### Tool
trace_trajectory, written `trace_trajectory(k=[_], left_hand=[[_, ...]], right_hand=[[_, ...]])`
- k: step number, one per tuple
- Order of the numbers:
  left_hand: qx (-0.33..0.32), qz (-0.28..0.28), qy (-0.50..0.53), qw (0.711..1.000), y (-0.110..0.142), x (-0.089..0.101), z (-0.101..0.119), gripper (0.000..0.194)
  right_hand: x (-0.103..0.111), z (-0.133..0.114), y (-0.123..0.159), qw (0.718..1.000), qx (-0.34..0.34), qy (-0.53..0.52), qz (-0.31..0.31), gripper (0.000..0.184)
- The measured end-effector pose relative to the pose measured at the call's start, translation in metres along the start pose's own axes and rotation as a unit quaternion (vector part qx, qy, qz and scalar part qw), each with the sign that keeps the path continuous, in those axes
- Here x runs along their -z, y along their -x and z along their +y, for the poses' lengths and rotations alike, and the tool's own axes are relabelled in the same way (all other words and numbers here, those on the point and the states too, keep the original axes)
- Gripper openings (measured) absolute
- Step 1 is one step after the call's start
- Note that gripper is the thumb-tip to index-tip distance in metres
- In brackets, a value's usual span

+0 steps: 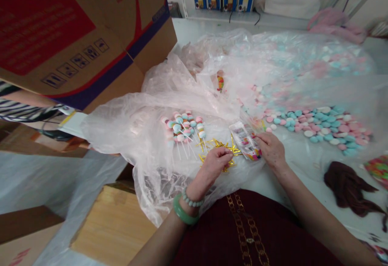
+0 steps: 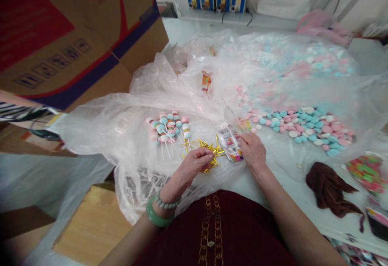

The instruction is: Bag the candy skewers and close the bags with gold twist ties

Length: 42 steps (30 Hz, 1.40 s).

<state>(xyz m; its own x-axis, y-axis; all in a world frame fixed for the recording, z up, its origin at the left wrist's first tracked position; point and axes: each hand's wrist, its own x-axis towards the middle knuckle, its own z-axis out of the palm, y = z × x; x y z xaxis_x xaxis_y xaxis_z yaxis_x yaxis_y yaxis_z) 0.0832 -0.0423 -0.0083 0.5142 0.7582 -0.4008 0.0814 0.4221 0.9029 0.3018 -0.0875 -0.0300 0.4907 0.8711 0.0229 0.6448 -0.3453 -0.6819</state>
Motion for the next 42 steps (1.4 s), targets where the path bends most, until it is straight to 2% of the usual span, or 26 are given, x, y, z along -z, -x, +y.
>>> trace_trajectory(k=[2, 3, 5, 7, 8, 12, 14, 20, 23, 28, 34, 39, 42], left_hand=[[-0.001, 0.0, 0.014, 1.0, 0.0, -0.006, 0.005, 0.01], [-0.003, 0.004, 0.025, 1.0, 0.0, -0.009, 0.007, 0.012], [0.005, 0.001, 0.059, 0.998, 0.0, -0.016, 0.011, 0.023], [0.033, -0.007, 0.112, 0.993, -0.001, -0.019, 0.012, 0.029], [0.044, 0.0, 0.142, 0.989, -0.002, -0.02, 0.012, 0.029], [0.022, 0.12, 0.258, 0.958, -0.005, -0.012, 0.012, 0.028], [0.001, 0.154, 0.297, 0.942, -0.005, -0.007, 0.014, 0.028], [-0.027, 0.195, 0.337, 0.921, -0.005, 0.001, 0.016, 0.025], [-0.027, 0.191, 0.356, 0.914, -0.007, 0.003, 0.013, 0.028], [-0.038, 0.191, 0.364, 0.911, -0.011, 0.008, 0.009, 0.03], [-0.039, 0.222, 0.345, 0.911, -0.015, 0.025, 0.009, 0.024], [-0.06, 0.247, 0.368, 0.895, -0.016, 0.031, 0.012, 0.029], [-0.016, 0.218, 0.365, 0.905, -0.009, 0.026, 0.015, 0.032]], right_hand=[[0.004, -0.009, 0.003, 0.997, -0.015, -0.076, 0.028, 0.029], [0.005, -0.017, 0.005, 0.991, -0.04, -0.129, 0.012, 0.029], [0.004, -0.035, 0.011, 0.963, -0.087, -0.237, -0.094, 0.028], [-0.001, -0.053, 0.015, 0.922, -0.095, -0.306, -0.219, 0.027], [-0.004, -0.062, 0.017, 0.909, -0.09, -0.322, -0.249, 0.026], [-0.02, -0.083, 0.022, 0.89, -0.1, -0.369, -0.25, 0.021], [-0.029, -0.088, 0.026, 0.879, -0.109, -0.394, -0.245, 0.025], [-0.053, -0.095, 0.034, 0.879, -0.139, -0.418, -0.185, 0.022], [-0.056, -0.097, 0.035, 0.872, -0.159, -0.421, -0.192, 0.022], [-0.056, -0.1, 0.039, 0.892, -0.172, -0.361, -0.213, 0.029], [-0.059, -0.092, 0.041, 0.906, -0.108, -0.314, -0.262, 0.029], [-0.061, -0.09, 0.039, 0.908, -0.104, -0.306, -0.269, 0.026], [-0.056, -0.095, 0.035, 0.936, -0.067, -0.245, -0.244, 0.028]])
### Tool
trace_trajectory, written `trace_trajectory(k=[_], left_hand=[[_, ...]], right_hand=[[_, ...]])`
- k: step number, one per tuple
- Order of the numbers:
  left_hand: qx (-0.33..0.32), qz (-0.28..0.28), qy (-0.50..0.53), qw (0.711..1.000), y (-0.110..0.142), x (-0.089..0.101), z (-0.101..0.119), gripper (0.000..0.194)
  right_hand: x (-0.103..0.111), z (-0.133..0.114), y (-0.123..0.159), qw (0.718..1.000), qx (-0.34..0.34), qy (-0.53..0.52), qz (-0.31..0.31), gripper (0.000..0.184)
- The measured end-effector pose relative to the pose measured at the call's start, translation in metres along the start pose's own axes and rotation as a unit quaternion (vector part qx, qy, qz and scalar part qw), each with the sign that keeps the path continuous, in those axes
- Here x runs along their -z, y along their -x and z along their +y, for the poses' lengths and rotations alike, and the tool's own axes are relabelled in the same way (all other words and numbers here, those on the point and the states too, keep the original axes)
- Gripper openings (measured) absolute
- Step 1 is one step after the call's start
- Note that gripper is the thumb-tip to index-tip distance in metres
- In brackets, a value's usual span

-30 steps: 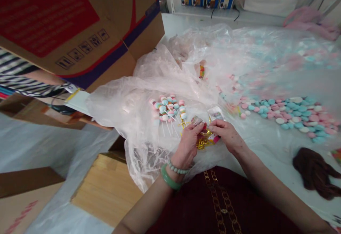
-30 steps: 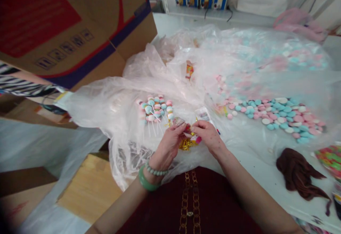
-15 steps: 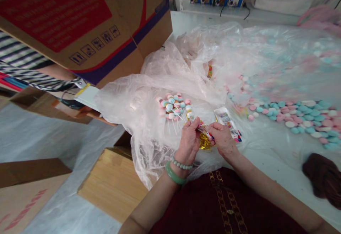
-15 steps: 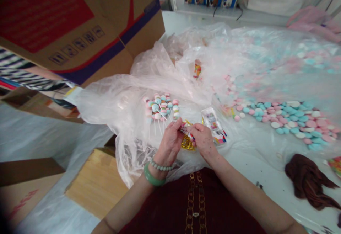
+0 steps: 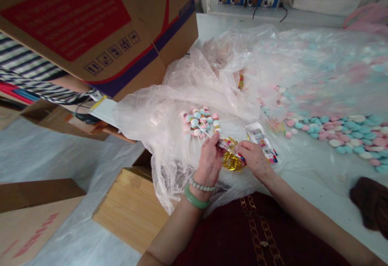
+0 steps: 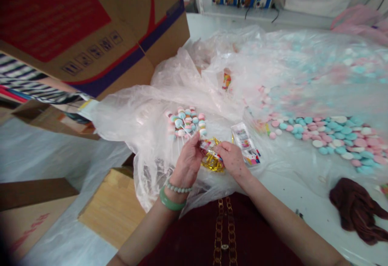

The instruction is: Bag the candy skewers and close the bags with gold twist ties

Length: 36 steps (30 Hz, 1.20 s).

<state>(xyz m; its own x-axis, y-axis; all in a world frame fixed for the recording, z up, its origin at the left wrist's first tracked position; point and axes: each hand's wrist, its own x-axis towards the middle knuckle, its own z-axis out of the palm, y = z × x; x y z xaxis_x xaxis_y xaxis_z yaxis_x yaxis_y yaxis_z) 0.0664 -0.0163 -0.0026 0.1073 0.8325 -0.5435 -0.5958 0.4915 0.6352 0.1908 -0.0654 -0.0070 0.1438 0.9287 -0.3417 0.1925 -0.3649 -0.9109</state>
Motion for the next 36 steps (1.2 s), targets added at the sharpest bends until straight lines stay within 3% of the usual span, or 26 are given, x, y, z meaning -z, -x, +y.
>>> trace_trajectory(k=[3, 5, 9, 12, 16, 19, 22, 23, 25, 27, 29, 32, 36], left_hand=[[0.081, -0.025, -0.068, 0.994, 0.011, 0.001, -0.003, 0.034], [0.087, -0.028, -0.084, 0.992, 0.015, 0.004, -0.005, 0.032], [0.029, -0.001, -0.046, 0.999, 0.015, 0.01, 0.001, 0.028], [0.018, -0.002, -0.053, 0.998, 0.015, 0.011, 0.01, 0.027], [0.04, -0.037, -0.074, 0.996, 0.02, 0.013, 0.02, 0.029], [-0.004, -0.036, -0.052, 0.998, 0.026, 0.02, 0.033, 0.029], [-0.078, 0.01, 0.0, 0.997, 0.028, 0.03, 0.054, 0.023], [-0.092, 0.03, 0.017, 0.995, 0.027, 0.034, 0.06, 0.02], [-0.099, 0.063, 0.044, 0.992, 0.024, 0.04, 0.071, 0.014], [-0.083, 0.083, 0.065, 0.991, 0.021, 0.043, 0.077, 0.009], [-0.056, 0.091, 0.082, 0.991, 0.018, 0.045, 0.077, 0.008], [-0.032, 0.098, 0.109, 0.989, 0.015, 0.047, 0.075, 0.013], [-0.009, 0.125, 0.14, 0.982, 0.015, 0.048, 0.077, 0.018]], right_hand=[[0.004, -0.007, -0.001, 0.99, 0.073, 0.115, 0.034, 0.036], [0.004, -0.01, -0.002, 0.986, 0.088, 0.142, 0.031, 0.037], [-0.001, -0.013, -0.005, 0.999, 0.034, 0.02, -0.014, 0.016], [-0.004, -0.016, -0.008, 0.998, 0.003, -0.061, -0.017, 0.015], [-0.004, -0.025, -0.009, 0.998, -0.001, -0.018, -0.057, 0.016], [0.0, -0.035, -0.012, 0.994, -0.001, -0.029, -0.106, 0.027], [-0.002, -0.042, -0.026, 0.995, 0.04, 0.08, -0.032, 0.031], [-0.005, -0.043, -0.033, 0.985, 0.058, 0.162, 0.0, 0.029], [-0.017, -0.044, -0.046, 0.936, 0.081, 0.341, 0.022, 0.026], [-0.033, -0.044, -0.056, 0.881, 0.08, 0.466, 0.002, 0.028], [-0.049, -0.042, -0.062, 0.847, 0.062, 0.528, -0.018, 0.03], [-0.063, -0.042, -0.065, 0.833, 0.038, 0.551, -0.028, 0.031], [-0.054, -0.045, -0.067, 0.854, 0.007, 0.521, 0.018, 0.031]])
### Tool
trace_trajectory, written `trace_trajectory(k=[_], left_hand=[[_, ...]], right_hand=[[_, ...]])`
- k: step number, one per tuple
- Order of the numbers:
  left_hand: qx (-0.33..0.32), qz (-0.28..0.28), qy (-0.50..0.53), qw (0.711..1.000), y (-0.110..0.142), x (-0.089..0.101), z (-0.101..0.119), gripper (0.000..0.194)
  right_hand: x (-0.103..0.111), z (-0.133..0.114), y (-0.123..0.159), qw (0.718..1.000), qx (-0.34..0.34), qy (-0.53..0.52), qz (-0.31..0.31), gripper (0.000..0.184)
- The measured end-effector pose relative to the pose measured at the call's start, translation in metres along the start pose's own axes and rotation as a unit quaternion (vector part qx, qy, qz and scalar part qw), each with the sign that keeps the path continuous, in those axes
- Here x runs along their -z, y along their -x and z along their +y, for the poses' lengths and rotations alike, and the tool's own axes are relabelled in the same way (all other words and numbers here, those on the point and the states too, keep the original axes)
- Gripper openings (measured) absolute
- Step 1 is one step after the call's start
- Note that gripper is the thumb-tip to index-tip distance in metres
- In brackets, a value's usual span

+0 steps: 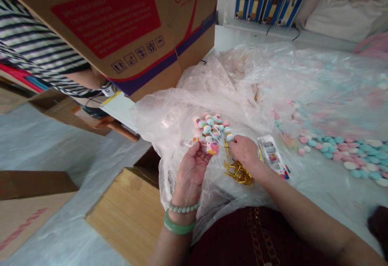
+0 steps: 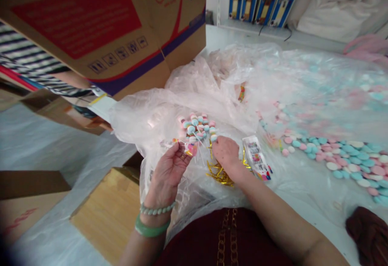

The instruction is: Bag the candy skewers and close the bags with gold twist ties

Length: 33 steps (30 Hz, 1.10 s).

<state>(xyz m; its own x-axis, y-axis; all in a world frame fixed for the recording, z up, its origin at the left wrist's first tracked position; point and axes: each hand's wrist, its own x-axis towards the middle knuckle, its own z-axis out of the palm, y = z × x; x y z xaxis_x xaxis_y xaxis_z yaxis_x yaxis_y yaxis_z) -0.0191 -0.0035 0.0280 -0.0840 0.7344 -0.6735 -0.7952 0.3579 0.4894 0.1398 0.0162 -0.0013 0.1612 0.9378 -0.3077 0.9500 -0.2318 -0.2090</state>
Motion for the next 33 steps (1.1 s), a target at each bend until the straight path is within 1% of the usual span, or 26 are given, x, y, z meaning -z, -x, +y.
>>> trace_trajectory(k=[2, 4, 6, 8, 10, 12, 13, 14, 15, 17, 18, 19, 20, 21, 22, 23, 24, 27, 30, 33], left_hand=[[0.005, 0.013, 0.012, 1.0, 0.001, -0.002, 0.002, 0.021], [0.005, 0.02, 0.019, 1.0, 0.001, -0.004, 0.003, 0.022], [0.006, 0.017, 0.017, 1.0, 0.001, -0.004, 0.003, 0.022], [0.009, 0.005, 0.011, 1.0, 0.0, -0.004, 0.001, 0.02], [0.013, -0.008, 0.008, 1.0, 0.0, -0.002, 0.0, 0.019], [0.011, -0.019, 0.009, 1.0, -0.001, -0.003, -0.001, 0.018], [0.01, -0.022, 0.012, 1.0, 0.0, -0.004, -0.002, 0.018], [0.009, -0.024, 0.017, 1.0, 0.0, -0.006, -0.002, 0.018], [0.012, -0.026, 0.023, 0.999, 0.0, -0.009, -0.002, 0.018], [0.027, -0.031, 0.033, 0.999, 0.0, -0.016, -0.003, 0.018], [0.037, -0.035, 0.035, 0.998, -0.001, -0.019, -0.004, 0.018], [0.044, -0.04, 0.037, 0.998, -0.001, -0.022, -0.004, 0.018], [0.048, -0.043, 0.04, 0.997, -0.002, -0.025, -0.004, 0.019], [0.05, -0.047, 0.043, 0.997, -0.003, -0.027, -0.005, 0.019], [0.05, -0.052, 0.045, 0.996, -0.004, -0.028, -0.005, 0.019], [0.05, -0.057, 0.048, 0.996, -0.005, -0.029, -0.006, 0.019], [0.05, -0.061, 0.05, 0.996, -0.006, -0.029, -0.007, 0.019], [0.053, -0.062, 0.049, 0.995, -0.006, -0.032, -0.01, 0.019], [0.059, -0.056, 0.039, 0.996, -0.003, -0.036, -0.015, 0.022], [0.067, -0.057, 0.036, 0.996, 0.001, -0.041, -0.018, 0.023]], right_hand=[[0.006, 0.011, -0.003, 0.999, -0.026, -0.009, 0.035, 0.033], [0.01, 0.025, -0.008, 0.997, -0.037, 0.006, 0.063, 0.037], [0.01, 0.04, -0.012, 0.997, -0.036, 0.017, 0.06, 0.038], [0.007, 0.055, -0.012, 0.999, -0.023, 0.007, 0.029, 0.033], [0.003, 0.07, -0.007, 1.0, -0.008, -0.029, 0.001, 0.026], [0.001, 0.082, 0.003, 0.995, -0.009, -0.104, 0.005, 0.02], [0.001, 0.087, 0.008, 0.986, -0.015, -0.165, 0.017, 0.018], [0.002, 0.091, 0.013, 0.97, -0.022, -0.241, 0.028, 0.017], [0.004, 0.094, 0.018, 0.945, -0.028, -0.325, 0.035, 0.016], [0.01, 0.098, 0.029, 0.875, -0.031, -0.482, 0.033, 0.016], [0.014, 0.099, 0.034, 0.841, -0.029, -0.54, 0.029, 0.017], [0.017, 0.1, 0.04, 0.813, -0.027, -0.581, 0.024, 0.018], [0.02, 0.1, 0.046, 0.792, -0.025, -0.609, 0.022, 0.019], [0.022, 0.101, 0.052, 0.779, -0.021, -0.626, 0.024, 0.019], [0.025, 0.101, 0.059, 0.773, -0.015, -0.634, 0.029, 0.019], [0.027, 0.101, 0.066, 0.773, -0.008, -0.634, 0.034, 0.018], [0.029, 0.101, 0.072, 0.779, 0.002, -0.626, 0.039, 0.017], [0.035, 0.097, 0.087, 0.82, 0.04, -0.568, 0.067, 0.015], [0.039, 0.093, 0.093, 0.861, 0.075, -0.493, 0.103, 0.015], [0.036, 0.092, 0.093, 0.887, 0.109, -0.423, 0.146, 0.017]])
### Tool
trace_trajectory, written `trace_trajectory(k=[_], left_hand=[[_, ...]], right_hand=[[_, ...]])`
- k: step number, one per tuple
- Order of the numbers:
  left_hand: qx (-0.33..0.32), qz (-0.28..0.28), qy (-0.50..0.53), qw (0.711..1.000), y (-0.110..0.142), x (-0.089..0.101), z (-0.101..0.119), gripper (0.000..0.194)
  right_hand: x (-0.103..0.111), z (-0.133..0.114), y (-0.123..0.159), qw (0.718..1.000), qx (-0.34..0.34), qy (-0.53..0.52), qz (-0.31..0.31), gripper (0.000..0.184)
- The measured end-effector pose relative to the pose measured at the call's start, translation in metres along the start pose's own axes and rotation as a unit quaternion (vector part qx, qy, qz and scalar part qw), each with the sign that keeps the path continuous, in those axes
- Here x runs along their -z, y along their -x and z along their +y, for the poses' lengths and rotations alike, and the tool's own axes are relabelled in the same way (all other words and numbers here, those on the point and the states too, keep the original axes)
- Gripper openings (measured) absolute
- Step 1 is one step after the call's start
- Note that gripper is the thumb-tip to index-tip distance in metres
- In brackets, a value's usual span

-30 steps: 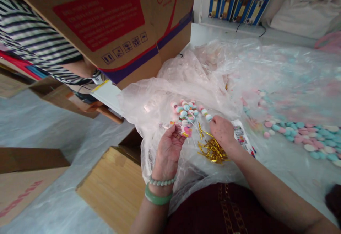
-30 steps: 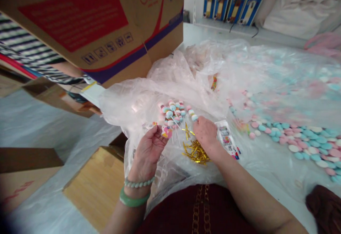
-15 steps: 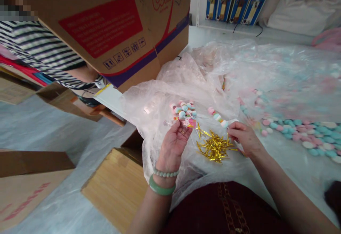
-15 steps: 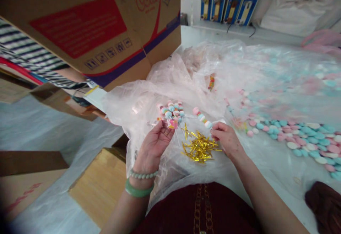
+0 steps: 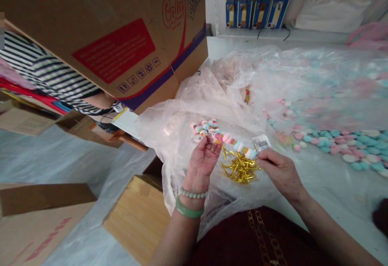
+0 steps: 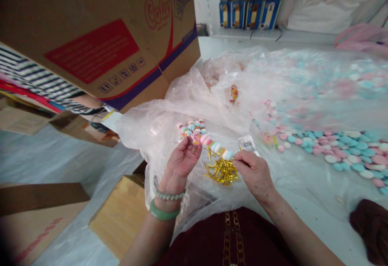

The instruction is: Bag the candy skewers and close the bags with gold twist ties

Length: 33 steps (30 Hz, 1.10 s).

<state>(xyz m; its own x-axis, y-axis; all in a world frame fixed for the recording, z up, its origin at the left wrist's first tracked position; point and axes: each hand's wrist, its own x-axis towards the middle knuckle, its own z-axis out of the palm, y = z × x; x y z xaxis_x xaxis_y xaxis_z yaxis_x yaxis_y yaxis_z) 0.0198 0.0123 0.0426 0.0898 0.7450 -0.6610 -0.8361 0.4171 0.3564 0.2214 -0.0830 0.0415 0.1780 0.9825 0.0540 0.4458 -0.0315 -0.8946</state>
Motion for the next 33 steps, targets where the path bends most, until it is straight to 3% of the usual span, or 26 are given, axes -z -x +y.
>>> trace_trajectory(k=[3, 7, 9, 12, 16, 21, 24, 27, 29, 31, 33], left_hand=[[-0.001, -0.008, -0.003, 1.0, 0.002, -0.002, -0.003, 0.023], [-0.032, -0.04, -0.005, 0.999, -0.001, 0.0, -0.006, 0.016], [-0.06, -0.061, -0.01, 0.996, -0.004, 0.002, -0.008, 0.012], [-0.095, -0.096, -0.045, 0.99, -0.005, 0.004, -0.008, 0.007], [-0.111, -0.106, -0.092, 0.984, -0.005, 0.008, -0.004, 0.007], [-0.128, -0.131, -0.104, 0.978, -0.009, 0.015, -0.004, 0.009], [-0.112, -0.145, -0.134, 0.974, -0.011, 0.019, -0.009, 0.009], [-0.088, -0.143, -0.161, 0.973, -0.01, 0.02, -0.016, 0.011], [-0.076, -0.135, -0.161, 0.975, -0.009, 0.019, -0.021, 0.013], [-0.066, -0.129, -0.15, 0.978, -0.008, 0.018, -0.025, 0.014], [-0.054, -0.126, -0.142, 0.98, -0.008, 0.018, -0.028, 0.012]], right_hand=[[-0.002, 0.007, 0.003, 0.992, 0.086, 0.085, 0.029, 0.019], [-0.003, 0.013, 0.011, 0.947, 0.213, 0.229, 0.078, 0.024], [-0.003, 0.014, 0.013, 0.927, 0.248, 0.268, 0.089, 0.024], [-0.002, 0.015, 0.014, 0.93, 0.254, 0.254, 0.083, 0.022], [0.001, 0.017, 0.01, 0.965, 0.193, 0.177, 0.024, 0.021], [0.003, 0.006, 0.004, 0.998, 0.022, 0.047, -0.04, 0.018], [0.001, 0.0, 0.001, 0.991, -0.085, -0.051, -0.094, 0.022], [-0.008, 0.003, 0.001, 0.955, -0.196, -0.181, -0.13, 0.023], [-0.015, 0.009, 0.003, 0.93, -0.247, -0.242, -0.123, 0.023], [-0.022, 0.014, 0.005, 0.931, -0.25, -0.245, -0.1, 0.022], [-0.027, 0.019, 0.008, 0.958, -0.207, -0.185, -0.066, 0.021]])
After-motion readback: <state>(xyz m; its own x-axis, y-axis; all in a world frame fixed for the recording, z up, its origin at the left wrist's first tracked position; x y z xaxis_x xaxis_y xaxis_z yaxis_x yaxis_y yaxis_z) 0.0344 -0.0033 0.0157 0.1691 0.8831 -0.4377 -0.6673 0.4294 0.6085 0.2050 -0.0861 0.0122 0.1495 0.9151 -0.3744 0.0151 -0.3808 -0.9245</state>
